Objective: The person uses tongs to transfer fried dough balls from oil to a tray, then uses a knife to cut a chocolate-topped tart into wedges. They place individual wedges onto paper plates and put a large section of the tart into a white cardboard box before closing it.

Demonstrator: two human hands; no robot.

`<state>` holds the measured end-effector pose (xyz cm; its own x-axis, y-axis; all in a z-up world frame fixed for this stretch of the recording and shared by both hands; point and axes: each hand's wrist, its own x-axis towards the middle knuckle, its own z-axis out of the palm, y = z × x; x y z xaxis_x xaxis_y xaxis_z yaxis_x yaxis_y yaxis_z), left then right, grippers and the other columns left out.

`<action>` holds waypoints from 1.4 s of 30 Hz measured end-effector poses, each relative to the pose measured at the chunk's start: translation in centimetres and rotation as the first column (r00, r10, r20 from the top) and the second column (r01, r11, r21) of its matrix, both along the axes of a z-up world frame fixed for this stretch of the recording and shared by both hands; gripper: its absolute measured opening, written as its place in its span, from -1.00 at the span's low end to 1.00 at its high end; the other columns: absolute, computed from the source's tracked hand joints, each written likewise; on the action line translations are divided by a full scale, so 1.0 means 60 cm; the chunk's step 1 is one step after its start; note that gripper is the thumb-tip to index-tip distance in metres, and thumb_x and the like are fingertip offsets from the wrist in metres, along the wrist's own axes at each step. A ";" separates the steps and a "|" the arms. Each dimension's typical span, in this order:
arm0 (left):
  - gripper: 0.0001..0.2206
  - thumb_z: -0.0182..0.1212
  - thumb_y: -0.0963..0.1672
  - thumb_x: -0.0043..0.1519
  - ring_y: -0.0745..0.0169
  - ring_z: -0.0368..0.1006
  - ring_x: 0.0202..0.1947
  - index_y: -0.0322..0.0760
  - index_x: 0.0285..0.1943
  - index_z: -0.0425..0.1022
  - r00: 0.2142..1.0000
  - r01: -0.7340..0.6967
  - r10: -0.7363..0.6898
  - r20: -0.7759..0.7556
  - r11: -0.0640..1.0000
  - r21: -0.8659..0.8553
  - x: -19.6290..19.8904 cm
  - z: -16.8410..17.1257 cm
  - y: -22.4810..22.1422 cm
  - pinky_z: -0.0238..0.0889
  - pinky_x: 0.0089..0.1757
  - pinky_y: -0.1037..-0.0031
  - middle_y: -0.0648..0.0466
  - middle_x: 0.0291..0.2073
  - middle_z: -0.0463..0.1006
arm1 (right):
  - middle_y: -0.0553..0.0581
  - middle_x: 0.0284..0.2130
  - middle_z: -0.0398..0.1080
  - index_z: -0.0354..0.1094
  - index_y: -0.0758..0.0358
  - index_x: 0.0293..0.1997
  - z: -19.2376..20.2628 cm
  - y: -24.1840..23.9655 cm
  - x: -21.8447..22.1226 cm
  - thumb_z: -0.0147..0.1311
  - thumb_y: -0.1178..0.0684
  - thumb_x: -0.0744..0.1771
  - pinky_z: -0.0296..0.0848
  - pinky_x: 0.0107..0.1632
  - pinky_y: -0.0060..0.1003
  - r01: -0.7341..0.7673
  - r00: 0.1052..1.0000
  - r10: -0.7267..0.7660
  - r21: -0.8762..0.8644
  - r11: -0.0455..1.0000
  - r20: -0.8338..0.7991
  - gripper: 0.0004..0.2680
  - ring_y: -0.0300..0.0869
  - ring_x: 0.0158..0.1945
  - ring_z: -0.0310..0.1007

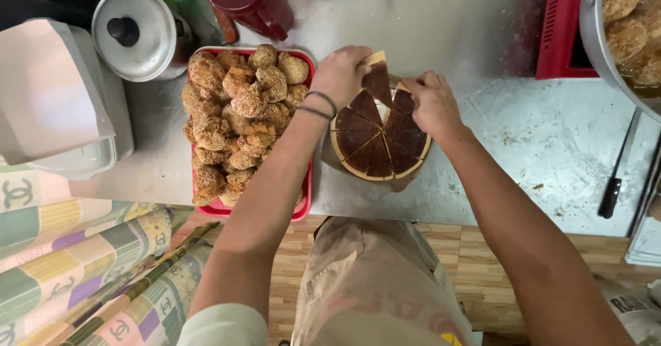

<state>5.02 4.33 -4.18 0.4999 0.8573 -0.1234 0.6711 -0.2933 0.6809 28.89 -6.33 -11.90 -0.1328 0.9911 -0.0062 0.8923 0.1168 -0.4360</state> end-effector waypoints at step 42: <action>-0.90 0.20 -0.18 0.25 0.12 0.52 -0.26 -0.29 -0.25 0.61 0.801 0.525 -0.444 -0.401 0.843 0.117 0.089 -0.175 0.033 0.51 -0.19 0.40 0.00 -0.36 0.50 | 0.08 -0.19 0.30 0.51 0.08 -0.01 -0.057 -0.006 0.004 0.16 0.14 0.35 0.39 -0.03 0.02 0.164 0.981 -0.156 0.060 0.985 -0.119 -0.86 0.12 -0.08 0.35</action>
<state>10.37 6.28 -14.70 0.8157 0.5382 -0.2122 0.5784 -0.7524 0.3151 29.12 -6.67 -15.32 0.0312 0.9971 0.0695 0.8472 0.0105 -0.5312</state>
